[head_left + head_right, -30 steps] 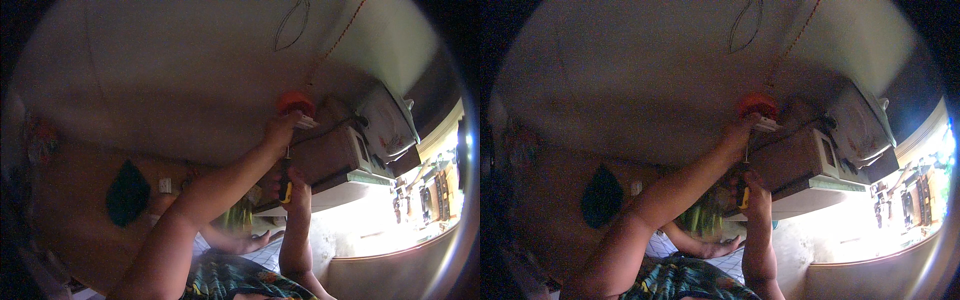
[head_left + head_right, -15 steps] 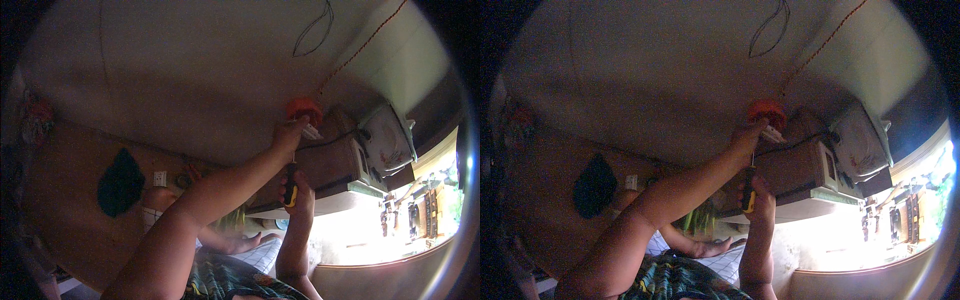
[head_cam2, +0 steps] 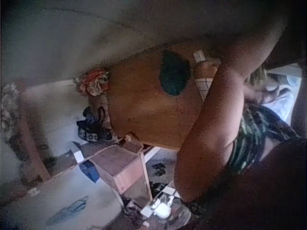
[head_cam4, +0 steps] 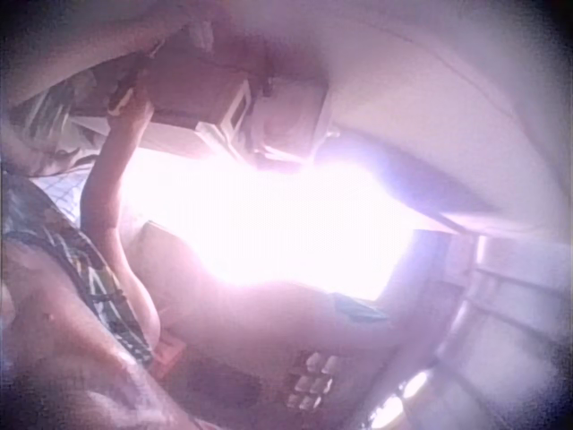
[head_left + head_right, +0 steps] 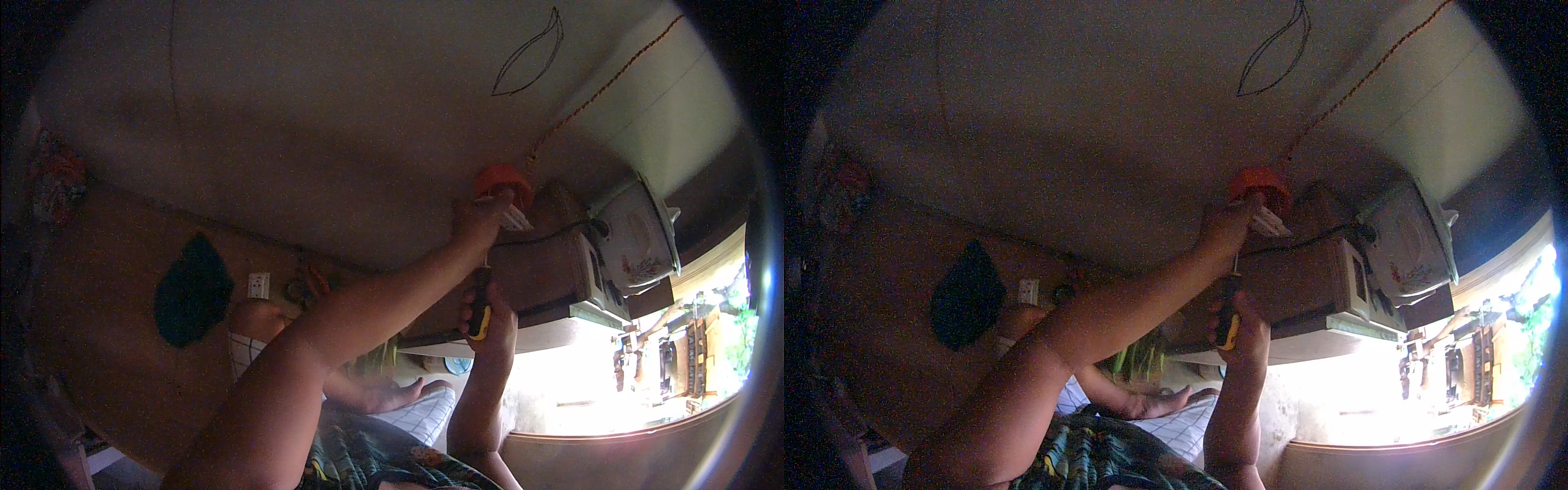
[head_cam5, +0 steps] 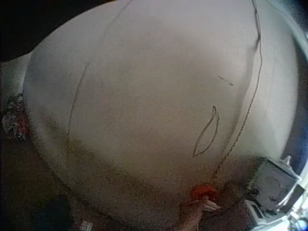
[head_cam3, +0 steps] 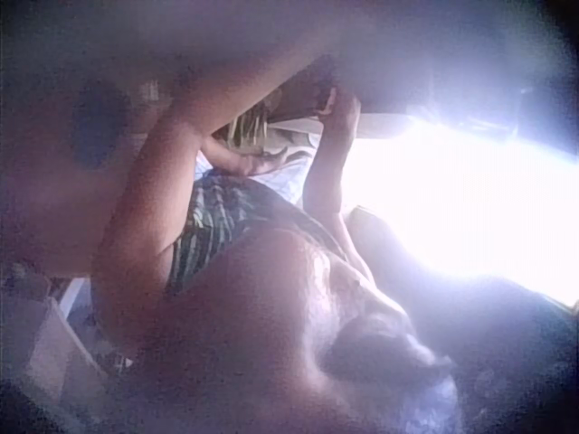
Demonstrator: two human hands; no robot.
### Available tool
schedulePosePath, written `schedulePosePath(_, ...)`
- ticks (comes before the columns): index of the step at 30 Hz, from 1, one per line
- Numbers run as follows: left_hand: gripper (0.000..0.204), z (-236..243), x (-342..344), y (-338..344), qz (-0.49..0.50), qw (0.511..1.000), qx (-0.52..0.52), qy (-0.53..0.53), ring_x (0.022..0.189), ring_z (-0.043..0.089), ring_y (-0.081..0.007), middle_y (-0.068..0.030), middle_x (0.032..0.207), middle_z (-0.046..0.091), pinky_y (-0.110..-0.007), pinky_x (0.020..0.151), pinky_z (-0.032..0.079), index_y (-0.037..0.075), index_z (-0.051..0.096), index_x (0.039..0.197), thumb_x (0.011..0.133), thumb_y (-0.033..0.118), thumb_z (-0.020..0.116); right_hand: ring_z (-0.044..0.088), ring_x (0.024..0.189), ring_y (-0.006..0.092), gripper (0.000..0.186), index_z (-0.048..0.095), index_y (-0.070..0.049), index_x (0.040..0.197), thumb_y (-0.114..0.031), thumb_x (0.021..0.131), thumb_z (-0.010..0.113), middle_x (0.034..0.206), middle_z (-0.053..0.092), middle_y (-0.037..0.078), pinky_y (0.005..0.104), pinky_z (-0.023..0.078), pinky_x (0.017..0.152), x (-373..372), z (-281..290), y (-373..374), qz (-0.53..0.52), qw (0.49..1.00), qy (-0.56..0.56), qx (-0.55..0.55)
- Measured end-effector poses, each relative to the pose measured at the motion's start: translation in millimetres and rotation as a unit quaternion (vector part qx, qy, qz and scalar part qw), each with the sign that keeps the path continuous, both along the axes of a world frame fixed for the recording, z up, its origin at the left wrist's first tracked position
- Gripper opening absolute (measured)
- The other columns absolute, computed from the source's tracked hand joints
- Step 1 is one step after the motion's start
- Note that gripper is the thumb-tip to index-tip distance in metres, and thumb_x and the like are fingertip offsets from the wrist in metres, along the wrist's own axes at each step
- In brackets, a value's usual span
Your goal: The person installs a white electrical outlet on a wall. They use a screwdriver to secure the outlet to the wall, adjusting wires and tightening screws. The person also uses pliers to manipulate the wires.
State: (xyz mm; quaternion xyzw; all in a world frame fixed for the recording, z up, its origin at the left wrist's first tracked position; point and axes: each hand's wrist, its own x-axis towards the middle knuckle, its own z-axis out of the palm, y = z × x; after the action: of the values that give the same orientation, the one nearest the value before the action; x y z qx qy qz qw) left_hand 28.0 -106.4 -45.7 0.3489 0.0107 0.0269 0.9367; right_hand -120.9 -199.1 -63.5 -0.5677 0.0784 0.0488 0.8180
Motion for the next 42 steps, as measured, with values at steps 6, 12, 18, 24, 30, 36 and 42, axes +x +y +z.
schedulePosePath(6, 0.042, -2.9, 4.0, -0.2, -0.043, 0.999, -0.009, 0.013, 0.092, 0.067, -0.0212, -0.0121, 0.102, 0.073, -0.037, 0.083, 0.05, -0.002, 0.069, 0.11, 0.096, 0.037, 0.071, 0.061, 0.061, 0.0147, 0.03, 0.059, -0.01, 0.124, -0.033, 0.106, 0.056, 0.085, 0.065, 0.007, 0.0277, 0.049, 0.045, 0.3, 1.2, 1.5, 0.007, 1.0, 0.0, 0.002)
schedulePosePath(12, 0.041, -7.8, 12.2, -3.9, -0.053, 0.999, 0.007, -0.002, 0.095, 0.065, -0.0208, -0.0085, 0.107, 0.072, -0.037, 0.088, 0.048, 0.004, 0.07, 0.115, 0.1, 0.041, 0.066, 0.061, 0.061, 0.0152, 0.029, 0.06, -0.011, 0.124, -0.033, 0.105, 0.057, 0.087, 0.066, 0.007, 0.0277, 0.049, 0.045, 2.2, -1.1, -0.6, 0.024, 0.999, 0.002, 0.032)
schedulePosePath(18, 0.042, -5.6, 9.2, 0.4, -0.095, 0.995, 0.018, 0.029, 0.101, 0.065, -0.0217, -0.0088, 0.11, 0.071, -0.038, 0.092, 0.047, 0.005, 0.069, 0.117, 0.1, 0.043, 0.064, 0.064, 0.057, 0.02, 0.021, 0.062, -0.01, 0.112, -0.026, 0.1, 0.062, 0.084, 0.068, 0.009, 0.0304, 0.05, 0.04, 4.9, 3.2, -12.6, -0.008, 0.997, 0.051, 0.06)
schedulePosePath(24, 0.048, -5.2, 14.8, 3.4, -0.096, 0.995, -0.034, -0.018, 0.101, 0.07, -0.0243, -0.0143, 0.111, 0.071, -0.038, 0.087, 0.053, -0.002, 0.063, 0.122, 0.095, 0.036, 0.072, 0.062, 0.062, 0.0167, 0.026, 0.061, -0.013, 0.123, -0.031, 0.104, 0.056, 0.092, 0.067, 0.009, 0.0281, 0.05, 0.041, 4.7, 18.5, -17.7, 0.006, 0.989, 0.092, 0.118)
schedulePosePath(30, 0.046, -3.5, 12.2, 10.0, -0.153, 0.983, -0.103, -0.017, 0.099, 0.073, -0.0241, -0.0142, 0.111, 0.072, -0.039, 0.085, 0.056, -0.002, 0.062, 0.125, 0.095, 0.033, 0.073, 0.063, 0.058, 0.0155, 0.028, 0.062, -0.008, 0.119, -0.031, 0.103, 0.06, 0.084, 0.066, 0.006, 0.029, 0.05, 0.039, -2.8, 18.7, 8.6, -0.072, 0.996, 0.037, -0.031)
schedulePosePath(36, 0.044, -3.8, 4.7, 15.3, -0.153, 0.985, -0.072, -0.018, 0.099, 0.069, -0.0244, -0.0121, 0.109, 0.072, -0.039, 0.087, 0.052, 0.003, 0.067, 0.119, 0.096, 0.041, 0.071, 0.064, 0.059, 0.0175, 0.028, 0.06, -0.009, 0.121, -0.027, 0.1, 0.062, 0.084, 0.066, 0.007, 0.0318, 0.053, 0.044, 1.2, 12.5, -1.6, -0.033, 0.998, 0.026, -0.039)
schedulePosePath(42, 0.045, 2.4, -0.8, 17.1, -0.105, 0.994, -0.042, -0.007, 0.093, 0.071, -0.0232, -0.0133, 0.105, 0.073, -0.038, 0.082, 0.054, -0.003, 0.065, 0.118, 0.094, 0.033, 0.075, 0.064, 0.06, 0.0176, 0.029, 0.059, -0.009, 0.123, -0.029, 0.101, 0.061, 0.086, 0.066, 0.008, 0.0308, 0.052, 0.043, -1.2, 9.5, -1.5, -0.024, 0.999, 0.024, 0.04)
